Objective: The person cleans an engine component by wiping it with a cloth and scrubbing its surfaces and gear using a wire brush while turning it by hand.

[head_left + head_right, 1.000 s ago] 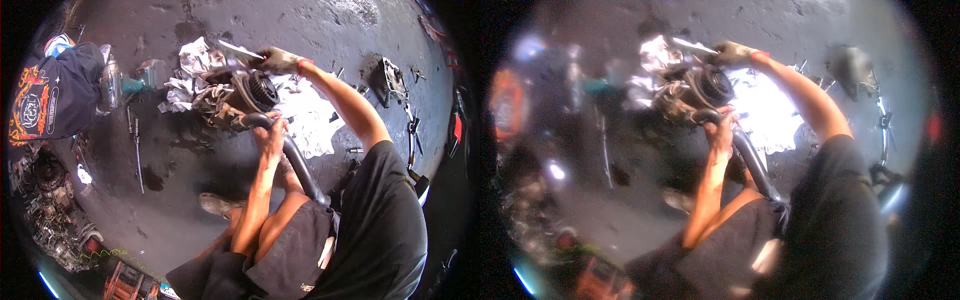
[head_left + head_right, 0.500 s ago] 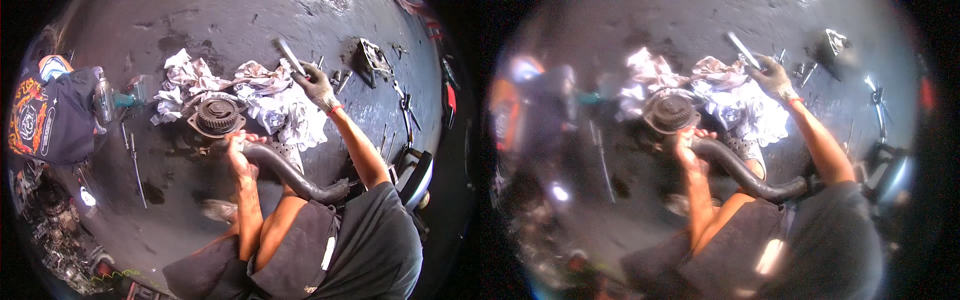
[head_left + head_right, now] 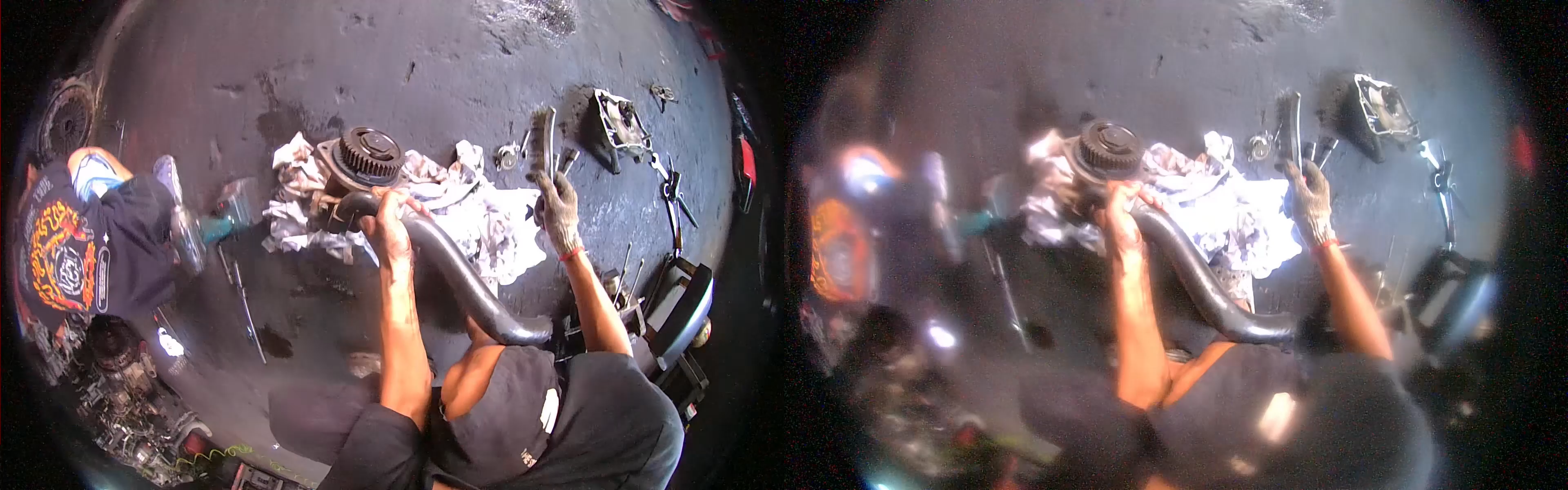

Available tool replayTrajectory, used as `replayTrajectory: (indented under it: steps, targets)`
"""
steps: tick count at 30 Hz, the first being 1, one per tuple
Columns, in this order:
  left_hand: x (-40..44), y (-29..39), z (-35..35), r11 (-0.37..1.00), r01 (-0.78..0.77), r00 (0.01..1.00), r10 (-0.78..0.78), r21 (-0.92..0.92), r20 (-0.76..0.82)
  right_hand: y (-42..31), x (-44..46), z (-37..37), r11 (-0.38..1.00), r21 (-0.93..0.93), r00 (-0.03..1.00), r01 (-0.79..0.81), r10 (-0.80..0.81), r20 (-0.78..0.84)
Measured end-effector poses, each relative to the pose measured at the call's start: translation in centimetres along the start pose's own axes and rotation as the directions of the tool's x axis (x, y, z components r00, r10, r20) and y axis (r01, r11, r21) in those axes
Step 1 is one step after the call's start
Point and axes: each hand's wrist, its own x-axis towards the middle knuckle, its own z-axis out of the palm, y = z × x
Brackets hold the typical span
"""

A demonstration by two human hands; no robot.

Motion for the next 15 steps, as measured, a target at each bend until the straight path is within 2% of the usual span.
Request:
replayTrajectory:
  steps: [1, 3, 4, 5, 7, 8, 9, 12, 15]
  targets:
    - [1.5, -0.6, 0.7, 0.995, -0.093, 0.993, 0.091, 0.022, 0.075, -0.2, 0.1, -0.4, 0.999, 0.017, 0.999, -0.045, 0.045, -0.011]
    - [3.5, -0.8, 3.0, 0.996, -0.067, 0.989, 0.059, 0.052, 0.135, -0.4, 0.2, -2.0, 0.993, 0.054, 0.994, -0.106, 0.108, -0.024]
    - [4.3, -1.0, 4.3, 0.994, -0.109, 0.976, 0.109, -0.009, 0.186, -0.5, 0.3, -2.6, 0.993, 0.036, 0.992, -0.112, 0.114, -0.053]
    - [4.8, -1.0, 5.5, 1.0, -0.022, 0.987, 0.023, -0.01, 0.159, -0.4, 0.2, -3.4, 0.993, 0.017, 0.989, -0.119, 0.12, -0.083]
    - [5.7, -1.0, 7.5, 0.997, 0.031, 0.986, -0.041, 0.066, 0.164, -0.5, -0.8, -4.7, 0.987, 0.041, 0.984, -0.157, 0.16, -0.084]
    - [6.8, -1.7, 7.7, 0.931, -0.215, 0.948, 0.127, 0.293, 0.293, -0.4, -1.1, -5.3, 0.984, 0.054, 0.981, -0.171, 0.175, -0.083]
    - [7.0, -2.1, 8.6, 0.958, -0.14, 0.955, 0.065, 0.249, 0.288, 0.0, -1.3, -5.7, 0.987, -0.034, 0.981, -0.158, 0.153, -0.118]
    - [7.1, -3.3, 10.6, 0.99, 0.044, 0.971, -0.073, 0.132, 0.227, -0.7, -2.9, -5.8, 0.977, 0.031, 0.974, -0.213, 0.214, -0.072]
    - [7.6, -4.4, 11.6, 0.948, 0.088, 0.978, -0.14, 0.306, 0.152, -3.8, -4.5, -5.0, 0.954, 0.049, 0.954, -0.295, 0.297, -0.04]
